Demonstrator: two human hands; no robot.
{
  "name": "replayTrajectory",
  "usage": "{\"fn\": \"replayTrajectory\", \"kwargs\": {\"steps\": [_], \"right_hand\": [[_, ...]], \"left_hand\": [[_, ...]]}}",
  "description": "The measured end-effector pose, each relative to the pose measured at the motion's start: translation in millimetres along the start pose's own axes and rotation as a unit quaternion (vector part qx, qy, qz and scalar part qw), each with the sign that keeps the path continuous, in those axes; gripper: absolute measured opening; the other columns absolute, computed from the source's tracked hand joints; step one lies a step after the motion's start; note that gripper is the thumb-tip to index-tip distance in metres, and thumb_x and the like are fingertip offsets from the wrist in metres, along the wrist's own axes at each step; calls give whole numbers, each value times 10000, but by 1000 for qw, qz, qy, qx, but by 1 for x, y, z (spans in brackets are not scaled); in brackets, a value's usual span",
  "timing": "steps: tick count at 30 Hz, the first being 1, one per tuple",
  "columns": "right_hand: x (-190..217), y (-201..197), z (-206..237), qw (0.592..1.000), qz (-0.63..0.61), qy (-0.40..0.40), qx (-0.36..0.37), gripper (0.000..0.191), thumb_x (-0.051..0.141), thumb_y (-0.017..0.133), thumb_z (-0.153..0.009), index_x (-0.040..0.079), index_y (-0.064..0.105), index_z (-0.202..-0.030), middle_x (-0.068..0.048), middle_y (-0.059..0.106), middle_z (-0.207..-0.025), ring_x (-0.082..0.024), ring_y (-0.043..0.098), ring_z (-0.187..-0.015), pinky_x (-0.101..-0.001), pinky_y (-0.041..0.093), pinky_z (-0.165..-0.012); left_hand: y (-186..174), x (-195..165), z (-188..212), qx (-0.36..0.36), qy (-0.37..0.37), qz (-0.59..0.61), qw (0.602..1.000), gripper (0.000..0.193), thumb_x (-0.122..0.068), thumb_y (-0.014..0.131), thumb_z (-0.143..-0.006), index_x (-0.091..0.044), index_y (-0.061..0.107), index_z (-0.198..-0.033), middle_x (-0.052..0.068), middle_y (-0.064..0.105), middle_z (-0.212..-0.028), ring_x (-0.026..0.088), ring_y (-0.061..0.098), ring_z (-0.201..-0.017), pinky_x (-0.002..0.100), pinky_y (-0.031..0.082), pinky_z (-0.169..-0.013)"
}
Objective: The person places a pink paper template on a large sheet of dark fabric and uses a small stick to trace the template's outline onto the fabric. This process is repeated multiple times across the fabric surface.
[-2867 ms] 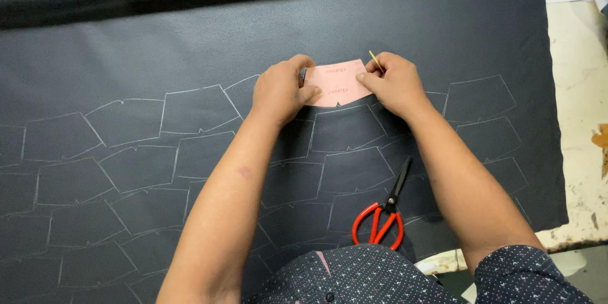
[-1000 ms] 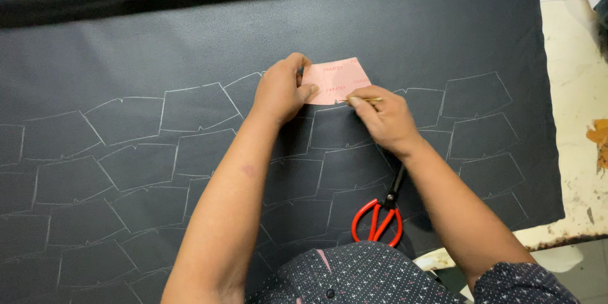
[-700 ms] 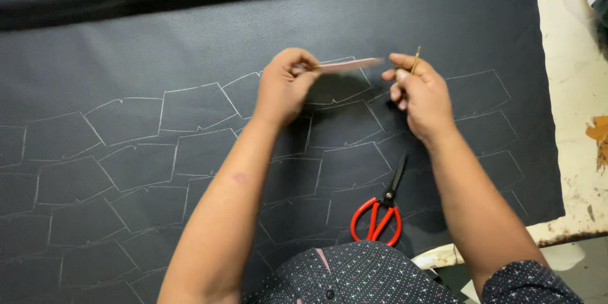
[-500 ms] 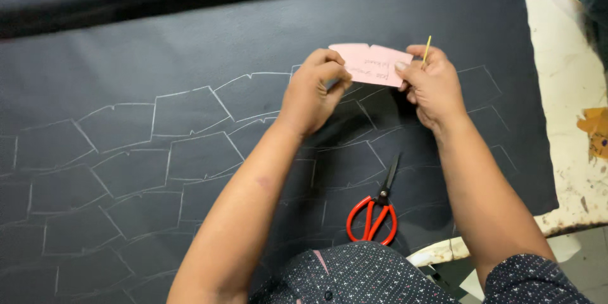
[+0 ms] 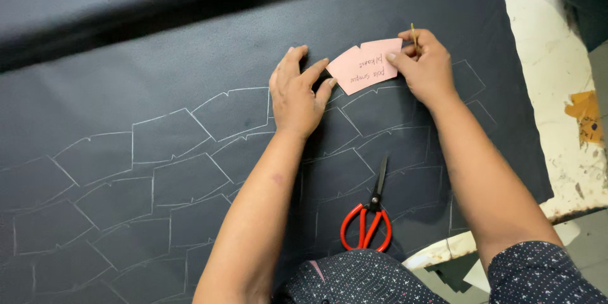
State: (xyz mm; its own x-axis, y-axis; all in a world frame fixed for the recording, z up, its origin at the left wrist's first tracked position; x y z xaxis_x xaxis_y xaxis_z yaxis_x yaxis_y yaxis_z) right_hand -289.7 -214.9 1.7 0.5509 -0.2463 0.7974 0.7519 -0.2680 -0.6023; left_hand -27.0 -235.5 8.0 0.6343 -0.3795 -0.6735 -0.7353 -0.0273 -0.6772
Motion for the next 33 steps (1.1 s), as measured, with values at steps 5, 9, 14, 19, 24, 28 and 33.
{"fn": "replayTrajectory", "kwargs": {"steps": [5, 9, 14, 19, 24, 28, 33], "right_hand": [[-1, 0, 3, 1000, -7, -17, -8, 388, 139, 805, -913, 23, 659, -1253, -28, 706, -932, -80, 678, -807, -241, 563, -745], [-3, 1, 1, 999, 3, -46, -22, 382, 116, 808, -896, 13, 679, -1241, -29, 679, -960, -70, 658, -804, -236, 565, -748], [-8, 2, 2, 998, -3, -50, -26, 379, 111, 826, -885, 4, 707, -1229, -24, 660, -979, -57, 614, -774, -227, 551, -742], [-13, 2, -2, 1000, -9, 4, -16, 415, 135, 821, -878, 16, 695, -1255, -5, 670, -952, -45, 601, -757, -215, 543, -738], [-5, -1, 0, 998, 42, -49, -24, 402, 141, 821, -886, 13, 707, -1250, -38, 657, -1012, -82, 621, -762, -245, 557, -745], [1, 0, 9, 976, 183, -108, -43, 395, 232, 812, -919, 65, 726, -1266, -83, 652, -1057, -219, 649, -909, -370, 536, -804], [-5, -20, 19, 959, 211, -191, 7, 538, 300, 775, -926, 94, 649, -1406, -116, 597, -1146, -305, 606, -1073, -431, 500, -893]], "left_hand": [[0, -4, -2, 12, -39, 17, 999, 314, -284, 801, -840, -149, 742, -1116, 107, 551, -1433, 327, 436, -1422, 494, 312, -1174], [1, -5, -9, 0, -43, 8, 999, 195, -278, 798, -847, -190, 766, -1018, 92, 564, -1425, 309, 450, -1414, 487, 322, -1165], [4, -3, -8, -6, -44, 14, 999, 184, -279, 805, -845, -187, 767, -1000, 87, 572, -1413, 306, 461, -1406, 485, 326, -1154], [6, -3, -8, -12, -40, 7, 999, 196, -294, 806, -847, -179, 756, -997, 82, 583, -1404, 306, 479, -1401, 476, 337, -1154], [7, -5, -6, -20, -22, -18, 999, 197, -305, 802, -859, -180, 747, -1000, 92, 581, -1405, 317, 472, -1402, 483, 338, -1151], [11, -7, -4, -31, 2, -41, 999, 191, -309, 787, -887, -180, 741, -1021, 97, 575, -1414, 319, 468, -1411, 484, 335, -1164], [14, -12, 0, -34, 12, -56, 998, 191, -317, 782, -897, -187, 735, -1029, 96, 577, -1414, 321, 464, -1412, 487, 332, -1165]]}}
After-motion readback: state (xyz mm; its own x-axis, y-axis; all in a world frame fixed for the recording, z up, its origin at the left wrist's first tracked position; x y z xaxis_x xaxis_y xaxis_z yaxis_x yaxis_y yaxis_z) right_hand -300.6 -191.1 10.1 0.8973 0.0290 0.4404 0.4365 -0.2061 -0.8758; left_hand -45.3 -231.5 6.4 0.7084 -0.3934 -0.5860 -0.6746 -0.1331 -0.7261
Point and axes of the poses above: each hand's wrist, its own z-axis away from the middle knuckle, its own y-axis out of the palm, x = y × z, the point moved 4 cm from there along -z, towards the middle knuckle
